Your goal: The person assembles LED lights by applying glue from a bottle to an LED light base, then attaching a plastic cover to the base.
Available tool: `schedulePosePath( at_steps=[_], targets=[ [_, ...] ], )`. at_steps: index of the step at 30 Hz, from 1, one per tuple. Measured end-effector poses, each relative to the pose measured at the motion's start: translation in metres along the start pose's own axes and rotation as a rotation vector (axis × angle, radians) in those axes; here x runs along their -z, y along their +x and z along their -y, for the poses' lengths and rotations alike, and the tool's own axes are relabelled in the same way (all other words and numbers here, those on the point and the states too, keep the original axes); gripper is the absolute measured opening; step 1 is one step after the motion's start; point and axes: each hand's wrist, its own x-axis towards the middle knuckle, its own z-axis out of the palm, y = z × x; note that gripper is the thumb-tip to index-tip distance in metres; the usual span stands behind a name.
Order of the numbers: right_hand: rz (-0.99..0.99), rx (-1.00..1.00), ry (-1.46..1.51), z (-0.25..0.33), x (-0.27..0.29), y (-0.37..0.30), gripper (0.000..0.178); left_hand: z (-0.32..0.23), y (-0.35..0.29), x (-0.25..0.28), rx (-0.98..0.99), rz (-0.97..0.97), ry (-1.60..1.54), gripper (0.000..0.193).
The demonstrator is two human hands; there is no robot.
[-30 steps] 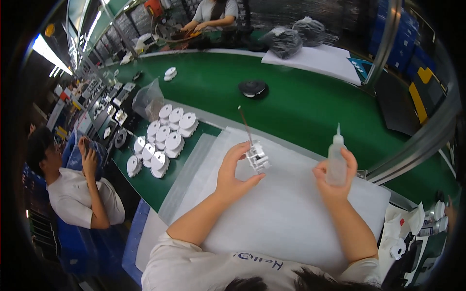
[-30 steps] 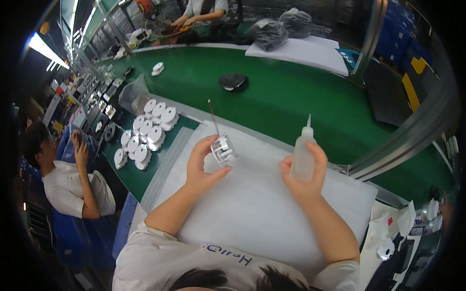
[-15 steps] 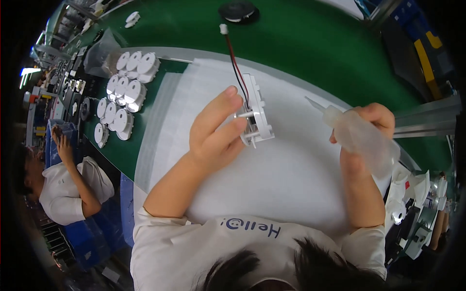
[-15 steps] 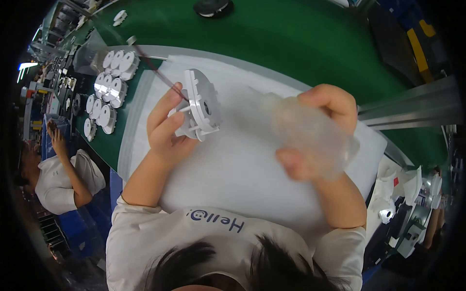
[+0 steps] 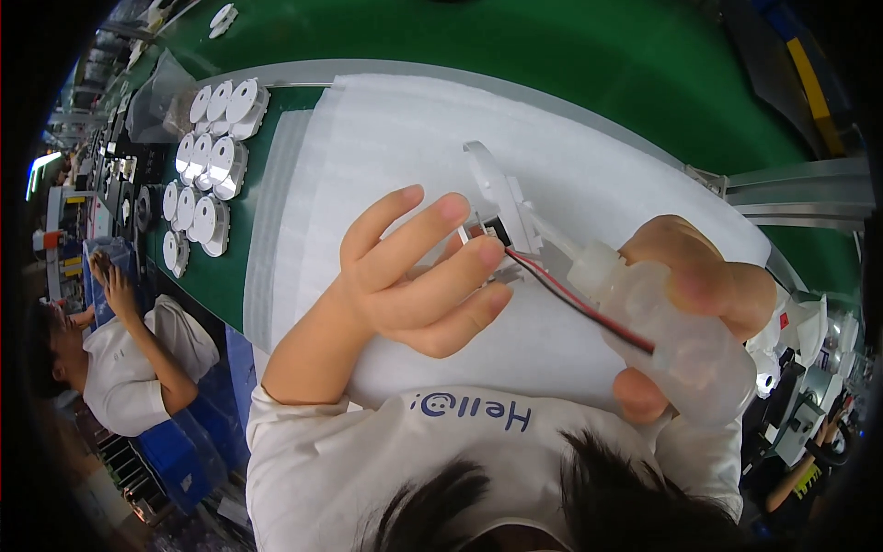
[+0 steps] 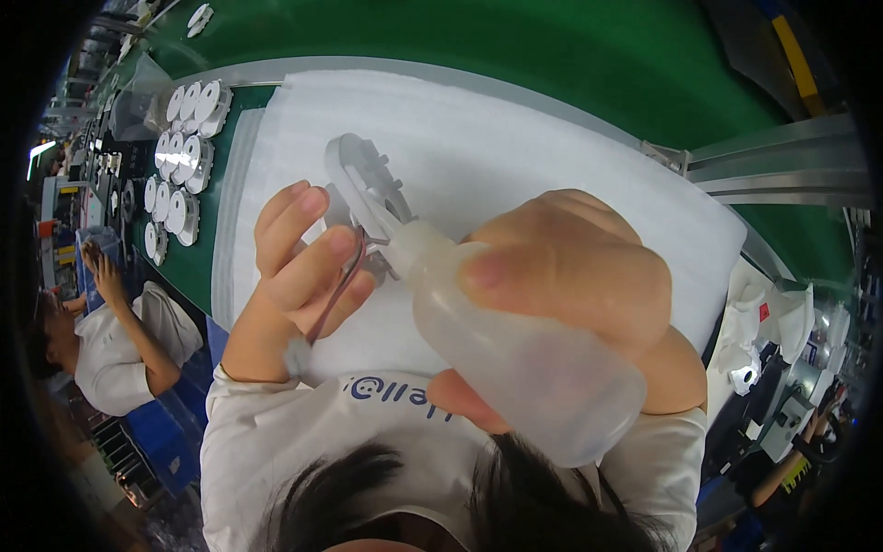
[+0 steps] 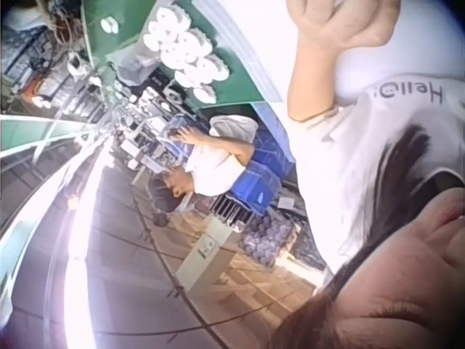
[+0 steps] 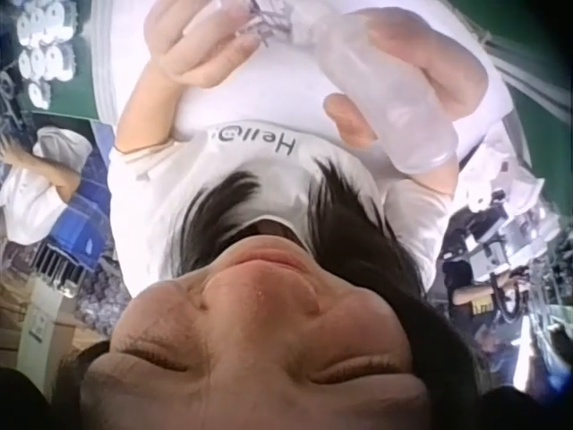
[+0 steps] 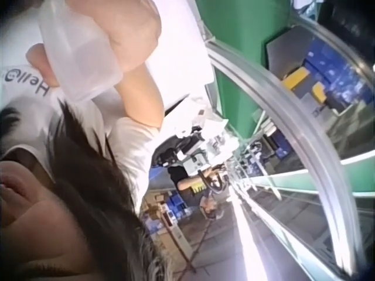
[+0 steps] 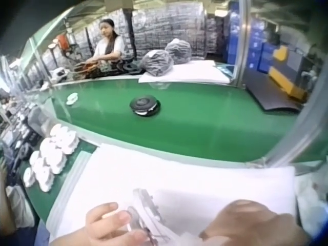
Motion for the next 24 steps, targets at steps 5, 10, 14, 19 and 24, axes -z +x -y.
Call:
schedulePosePath(
  at_steps=[5, 10, 14, 19, 24],
  targets=[
    [0.028, -0.098, 0.011, 0.006, 0.003, 0.003, 0.055, 0.0, 0.004, 0.0, 0.043, 0.017, -0.005, 0.044],
    [0.041, -0.082, -0.034, 0.008, 0.003, 0.005, 0.054, -0.001, 0.004, 0.0, 0.076, 0.017, -0.012, 0.043],
    [0.231, -0.148, -0.106, 0.012, 0.016, 0.005, 0.046, -0.002, 0.008, -0.001, 0.077, 0.0, -0.035, 0.04],
    [0.009, 0.076, -0.199, 0.0, 0.004, 0.008, 0.047, 0.003, -0.002, -0.004, 0.019, -0.022, -0.032, 0.032],
    [0.126, 0.002, -0.33, 0.008, 0.006, 0.003, 0.06, 0.007, -0.001, -0.003, 0.033, -0.042, -0.012, 0.029]
  ],
)
